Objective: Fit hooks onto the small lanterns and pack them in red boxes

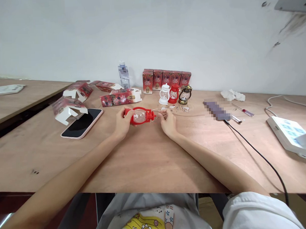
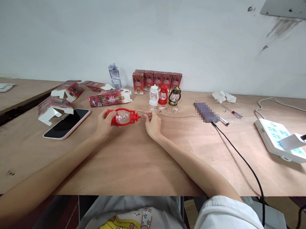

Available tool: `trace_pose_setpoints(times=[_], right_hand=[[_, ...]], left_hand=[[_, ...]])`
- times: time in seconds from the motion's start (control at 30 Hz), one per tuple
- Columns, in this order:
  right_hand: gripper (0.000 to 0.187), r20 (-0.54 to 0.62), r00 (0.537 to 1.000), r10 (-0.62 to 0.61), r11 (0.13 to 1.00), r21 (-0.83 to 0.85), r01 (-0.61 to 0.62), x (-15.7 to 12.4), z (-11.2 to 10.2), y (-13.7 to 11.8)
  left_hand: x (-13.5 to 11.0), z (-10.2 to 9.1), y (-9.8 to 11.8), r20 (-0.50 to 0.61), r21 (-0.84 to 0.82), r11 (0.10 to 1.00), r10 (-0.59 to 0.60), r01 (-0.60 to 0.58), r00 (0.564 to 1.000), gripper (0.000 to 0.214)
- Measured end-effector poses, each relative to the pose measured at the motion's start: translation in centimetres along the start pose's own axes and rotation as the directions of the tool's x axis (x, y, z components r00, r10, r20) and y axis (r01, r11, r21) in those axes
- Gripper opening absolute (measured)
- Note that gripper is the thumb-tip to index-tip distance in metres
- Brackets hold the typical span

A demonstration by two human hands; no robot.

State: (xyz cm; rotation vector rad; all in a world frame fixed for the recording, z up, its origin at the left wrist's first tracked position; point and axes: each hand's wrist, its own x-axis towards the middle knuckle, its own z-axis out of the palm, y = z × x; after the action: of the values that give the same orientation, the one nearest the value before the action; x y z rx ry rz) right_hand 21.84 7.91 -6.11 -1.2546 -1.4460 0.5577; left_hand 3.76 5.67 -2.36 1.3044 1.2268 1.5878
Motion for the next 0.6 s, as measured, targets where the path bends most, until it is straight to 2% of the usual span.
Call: trace_pose_setpoints(times=[0.1,0.2,0.3,0.37,0.4,0.43,0.47,0.5,0.6], right_hand=[[0.009,-0.034,0.992,-0.121,0.986,-0.116,0.117,-0.5,-0.2,-0.5],[0.014,0.007,0.939,-0.344,0.916,-0.216,0.337,-1.2,-0.3,-1.1],[0.021,0.204,0.829,-0.52,0.801,-0.22,0.556,-2.0,-0.3,-1.7],[0.023,0.351,0.724,-0.594,0.719,-0.172,0.674,-2.4,-0.3,-2.0],[0.025,0.388,0.682,-0.62,0.689,-0.145,0.71,-2.6,-0.3,-2.2],[0.027,0.392,0.661,-0.641,0.675,-0.122,0.727,-2.8,-0.4,-2.3],[0.03,0.358,0.668,-0.652,0.681,-0.109,0.724,-2.9,-0.4,-2.4],[0.034,0.294,0.7,-0.651,0.706,-0.103,0.7,-3.0,-0.4,-2.5],[0.046,0.075,0.833,-0.548,0.832,-0.055,0.552,-2.7,-0.3,-2.3]], left_hand=[[0.7,-0.5,-0.2,-0.088,0.048,0.997,0.066,-0.062,0.994,0.013],[1.1,-1.0,-0.5,-0.183,0.115,0.987,0.137,-0.117,0.974,0.012],[1.2,-0.9,-0.8,-0.234,0.142,0.982,0.158,-0.127,0.959,0.011],[1.0,-0.7,-0.9,-0.226,0.067,0.996,0.079,-0.065,0.971,0.012],[0.9,-0.5,-1.0,-0.201,0.006,1.0,0.021,-0.02,0.979,0.014],[0.9,-0.4,-1.0,-0.166,-0.058,0.998,-0.035,0.026,0.985,0.015],[0.7,-0.2,-1.0,-0.126,-0.11,0.992,-0.077,0.063,0.989,0.017],[0.6,-0.1,-1.0,-0.085,-0.149,0.985,-0.105,0.091,0.991,0.019],[-0.1,0.4,-0.9,0.02,-0.22,0.962,-0.161,0.161,0.987,0.024]])
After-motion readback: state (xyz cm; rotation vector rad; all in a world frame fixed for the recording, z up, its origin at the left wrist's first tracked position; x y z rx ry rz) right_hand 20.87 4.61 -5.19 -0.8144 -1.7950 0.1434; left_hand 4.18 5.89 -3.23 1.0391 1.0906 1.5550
